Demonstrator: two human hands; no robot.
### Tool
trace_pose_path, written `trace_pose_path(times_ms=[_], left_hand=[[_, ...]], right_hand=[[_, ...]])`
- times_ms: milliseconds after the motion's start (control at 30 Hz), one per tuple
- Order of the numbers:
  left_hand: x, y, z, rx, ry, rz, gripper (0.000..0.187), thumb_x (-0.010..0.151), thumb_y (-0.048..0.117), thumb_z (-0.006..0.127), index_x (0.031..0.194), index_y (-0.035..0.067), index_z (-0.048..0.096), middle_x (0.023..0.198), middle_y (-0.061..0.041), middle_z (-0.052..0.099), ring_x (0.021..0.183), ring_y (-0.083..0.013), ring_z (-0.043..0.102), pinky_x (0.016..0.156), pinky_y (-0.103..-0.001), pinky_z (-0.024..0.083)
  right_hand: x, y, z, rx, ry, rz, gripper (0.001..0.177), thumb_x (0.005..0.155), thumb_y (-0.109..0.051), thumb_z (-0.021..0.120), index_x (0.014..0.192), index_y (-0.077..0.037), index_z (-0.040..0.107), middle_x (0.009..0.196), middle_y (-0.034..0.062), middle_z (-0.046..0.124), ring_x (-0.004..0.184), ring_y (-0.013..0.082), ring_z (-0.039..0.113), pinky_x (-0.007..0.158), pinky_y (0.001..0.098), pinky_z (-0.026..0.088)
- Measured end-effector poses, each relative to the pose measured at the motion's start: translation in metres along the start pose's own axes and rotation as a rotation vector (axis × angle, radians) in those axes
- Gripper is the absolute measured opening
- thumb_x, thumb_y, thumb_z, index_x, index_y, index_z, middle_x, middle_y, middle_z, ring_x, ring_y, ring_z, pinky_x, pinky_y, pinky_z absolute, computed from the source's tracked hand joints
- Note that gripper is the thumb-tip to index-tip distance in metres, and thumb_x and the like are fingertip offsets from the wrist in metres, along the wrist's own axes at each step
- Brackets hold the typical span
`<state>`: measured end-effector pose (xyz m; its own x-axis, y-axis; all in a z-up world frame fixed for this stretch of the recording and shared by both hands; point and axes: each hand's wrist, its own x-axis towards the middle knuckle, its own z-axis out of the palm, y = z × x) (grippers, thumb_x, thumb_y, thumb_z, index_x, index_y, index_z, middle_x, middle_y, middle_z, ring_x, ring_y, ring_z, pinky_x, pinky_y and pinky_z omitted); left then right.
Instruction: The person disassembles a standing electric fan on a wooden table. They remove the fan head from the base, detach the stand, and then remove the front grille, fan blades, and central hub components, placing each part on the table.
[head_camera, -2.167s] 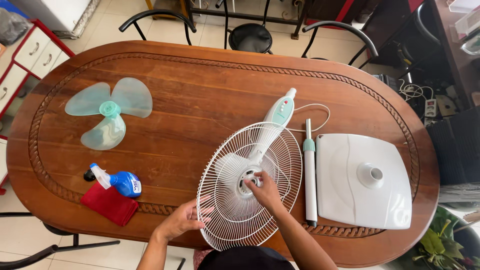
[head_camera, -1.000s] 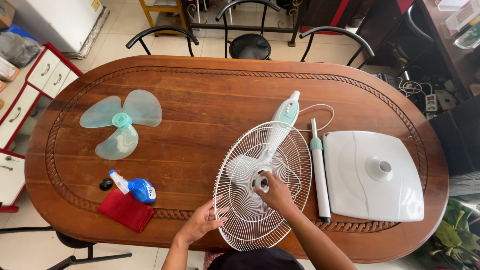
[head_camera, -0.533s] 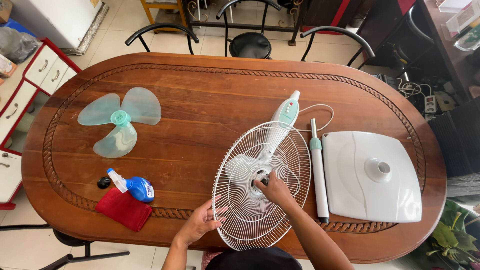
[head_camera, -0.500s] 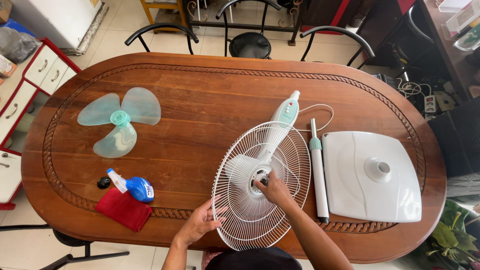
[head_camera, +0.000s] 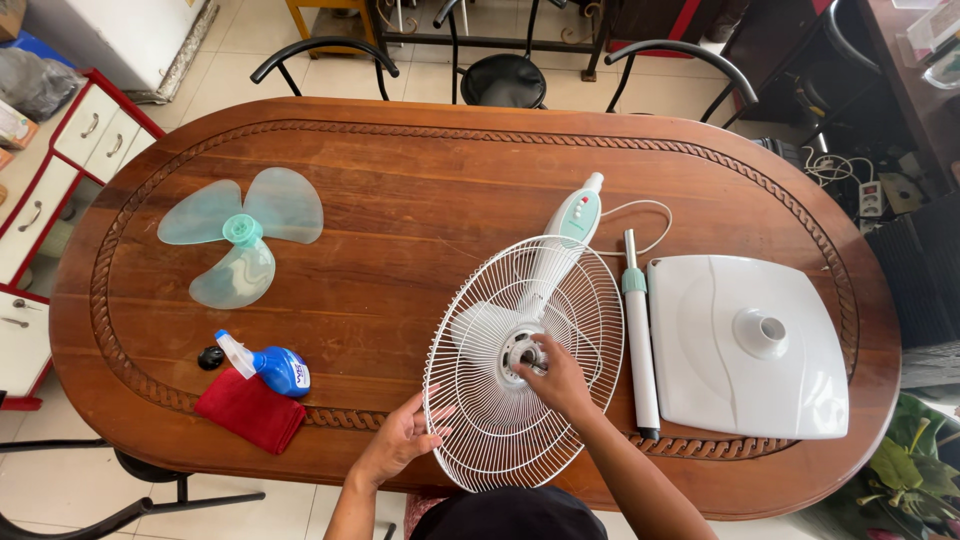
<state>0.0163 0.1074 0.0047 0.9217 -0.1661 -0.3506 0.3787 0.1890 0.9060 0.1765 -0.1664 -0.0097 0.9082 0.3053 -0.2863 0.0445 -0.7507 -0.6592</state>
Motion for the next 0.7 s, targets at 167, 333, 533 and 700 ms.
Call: trace_pose_path(times_ms=[167, 333, 533, 700], left_hand=[[-0.001, 0.001, 0.002, 0.001, 0.011, 0.018, 0.12, 0.067, 0.047, 0.087, 0.158, 0.003, 0.023, 0.14, -0.031, 0.061, 0.131, -0.0333, 0.063, 0.11, -0.051, 0.049], [-0.003, -0.002, 0.004, -0.034, 0.028, -0.021, 0.119, 0.065, 0.043, 0.087, 0.157, 0.005, 0.024, 0.141, -0.026, 0.062, 0.13, -0.039, 0.064, 0.11, -0.048, 0.05], [-0.003, -0.016, 0.008, -0.035, 0.07, 0.136, 0.116, 0.069, 0.053, 0.088, 0.156, 0.0, 0.031, 0.144, -0.026, 0.061, 0.136, -0.0328, 0.058, 0.115, -0.044, 0.044], [-0.004, -0.026, 0.008, 0.061, 0.147, 0.127, 0.12, 0.065, 0.062, 0.085, 0.155, 0.002, 0.032, 0.145, -0.023, 0.061, 0.132, -0.0307, 0.061, 0.114, -0.045, 0.043]], right_hand=[[0.009, -0.001, -0.008, 0.292, -0.149, 0.338, 0.084, 0.09, -0.06, 0.062, 0.145, 0.001, 0.045, 0.11, 0.0262, 0.076, 0.09, 0.0291, 0.081, 0.078, 0.0404, 0.065], [0.015, -0.002, 0.001, 0.153, -0.166, 0.323, 0.086, 0.088, -0.058, 0.064, 0.145, 0.002, 0.041, 0.106, 0.0249, 0.075, 0.085, 0.0278, 0.08, 0.077, 0.0415, 0.066], [0.02, 0.0, 0.009, -0.101, -0.118, 0.164, 0.084, 0.087, -0.058, 0.068, 0.141, 0.003, 0.045, 0.102, 0.025, 0.074, 0.082, 0.0311, 0.078, 0.078, 0.044, 0.063], [0.016, -0.007, 0.004, -0.129, -0.137, 0.139, 0.079, 0.087, -0.054, 0.072, 0.138, 0.001, 0.046, 0.1, 0.0249, 0.075, 0.085, 0.0308, 0.078, 0.079, 0.0424, 0.064]])
